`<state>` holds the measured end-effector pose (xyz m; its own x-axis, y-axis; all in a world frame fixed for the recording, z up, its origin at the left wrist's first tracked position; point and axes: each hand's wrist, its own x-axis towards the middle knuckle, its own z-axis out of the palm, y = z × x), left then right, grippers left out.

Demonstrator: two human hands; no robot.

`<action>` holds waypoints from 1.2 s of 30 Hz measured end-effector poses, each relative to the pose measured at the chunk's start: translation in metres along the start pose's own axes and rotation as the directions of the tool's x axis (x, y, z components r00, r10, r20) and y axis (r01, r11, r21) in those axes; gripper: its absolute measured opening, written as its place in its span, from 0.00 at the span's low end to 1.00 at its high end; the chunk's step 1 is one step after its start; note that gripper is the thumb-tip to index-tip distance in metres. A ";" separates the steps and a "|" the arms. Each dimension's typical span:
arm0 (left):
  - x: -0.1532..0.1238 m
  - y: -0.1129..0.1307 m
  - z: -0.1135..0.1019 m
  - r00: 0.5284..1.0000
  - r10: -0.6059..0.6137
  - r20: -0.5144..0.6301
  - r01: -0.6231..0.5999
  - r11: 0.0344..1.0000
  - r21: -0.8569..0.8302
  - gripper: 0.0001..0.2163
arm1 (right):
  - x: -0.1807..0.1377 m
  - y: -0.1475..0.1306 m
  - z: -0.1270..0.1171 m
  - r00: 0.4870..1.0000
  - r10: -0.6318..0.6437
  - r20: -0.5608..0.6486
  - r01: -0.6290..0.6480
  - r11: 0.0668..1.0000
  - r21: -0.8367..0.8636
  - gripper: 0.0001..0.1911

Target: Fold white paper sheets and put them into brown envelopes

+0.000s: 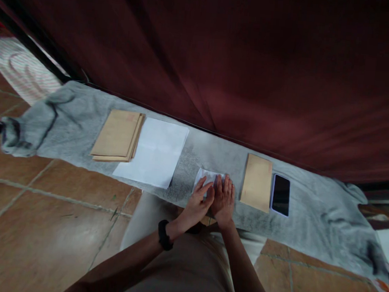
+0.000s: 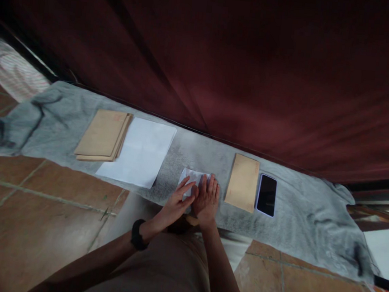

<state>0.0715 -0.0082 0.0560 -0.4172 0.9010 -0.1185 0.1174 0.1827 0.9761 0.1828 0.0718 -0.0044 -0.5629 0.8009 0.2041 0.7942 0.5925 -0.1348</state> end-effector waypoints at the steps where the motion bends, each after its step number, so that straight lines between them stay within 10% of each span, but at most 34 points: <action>1: 0.001 -0.001 -0.001 1.000 0.001 0.001 -0.001 1.000 0.004 0.18 | 0.000 0.000 0.001 1.000 -0.001 -0.005 0.001 1.000 0.004 0.30; 16: 0.033 -0.066 -0.026 0.966 0.027 -0.255 -0.043 0.997 -0.058 0.22 | 0.002 0.000 0.002 0.998 0.020 -0.058 -0.018 0.999 0.038 0.30; 36: 0.055 -0.061 -0.030 0.948 0.083 -0.307 -0.058 0.994 0.090 0.24 | -0.009 -0.020 -0.008 0.994 -0.106 -0.004 0.105 0.988 0.113 0.26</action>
<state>0.0148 0.0185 -0.0046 -0.6622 0.7490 0.0244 0.2222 0.1651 0.9609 0.1736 0.0520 0.0041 -0.6426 0.7335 0.2216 0.6993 0.6796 -0.2215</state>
